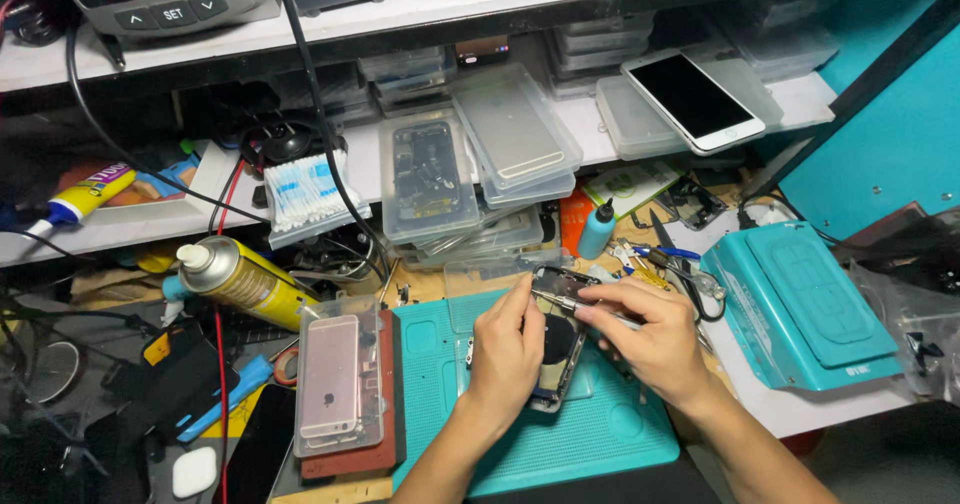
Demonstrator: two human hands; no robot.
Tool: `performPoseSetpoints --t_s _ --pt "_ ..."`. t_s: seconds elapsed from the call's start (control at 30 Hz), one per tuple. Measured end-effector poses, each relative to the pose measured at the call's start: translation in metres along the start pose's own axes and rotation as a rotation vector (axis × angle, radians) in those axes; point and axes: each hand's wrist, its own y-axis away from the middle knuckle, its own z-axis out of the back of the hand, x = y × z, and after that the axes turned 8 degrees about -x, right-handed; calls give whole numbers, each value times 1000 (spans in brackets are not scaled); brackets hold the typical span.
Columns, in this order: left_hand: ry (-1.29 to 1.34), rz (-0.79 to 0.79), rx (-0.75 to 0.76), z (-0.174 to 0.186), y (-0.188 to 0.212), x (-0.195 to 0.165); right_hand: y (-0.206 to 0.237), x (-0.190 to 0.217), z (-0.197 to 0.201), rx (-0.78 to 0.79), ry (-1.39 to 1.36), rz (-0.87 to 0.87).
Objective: The person disassembles a smartphone at a repair bench, prying the back cover off the phone body and using a screwdriver and tweezers to remove internal components, placing small parts and screws on the work mat as they work through the phone.
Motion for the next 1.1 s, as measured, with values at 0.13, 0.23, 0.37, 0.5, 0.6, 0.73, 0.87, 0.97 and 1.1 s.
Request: performPoseSetpoints --t_s 0.13,0.23,0.37,0.5,0.6,0.73,0.87,0.97,1.1 --pt "4 -26 -16 3 4 -6 7 2 1 -9 -3 147" --pt "-8 -40 -12 6 8 -8 13 2 1 -16 -29 80" --pt "-4 -61 -20 7 13 -9 13 1 -3 -3 -86 -212" --pt "-4 -12 -13 9 11 -7 13 3 0 -8 3 263" --pt "-13 4 -30 8 10 -4 12 2 -4 -20 -16 92" --pt "5 -10 -33 11 12 -3 14 3 -7 -5 13 128" --pt "6 75 -14 13 8 -6 11 5 -10 -49 66 192" --pt "35 94 24 14 11 -6 12 4 -7 -13 74 54" --pt "48 -5 2 8 12 -8 10 6 2 -52 103 284"
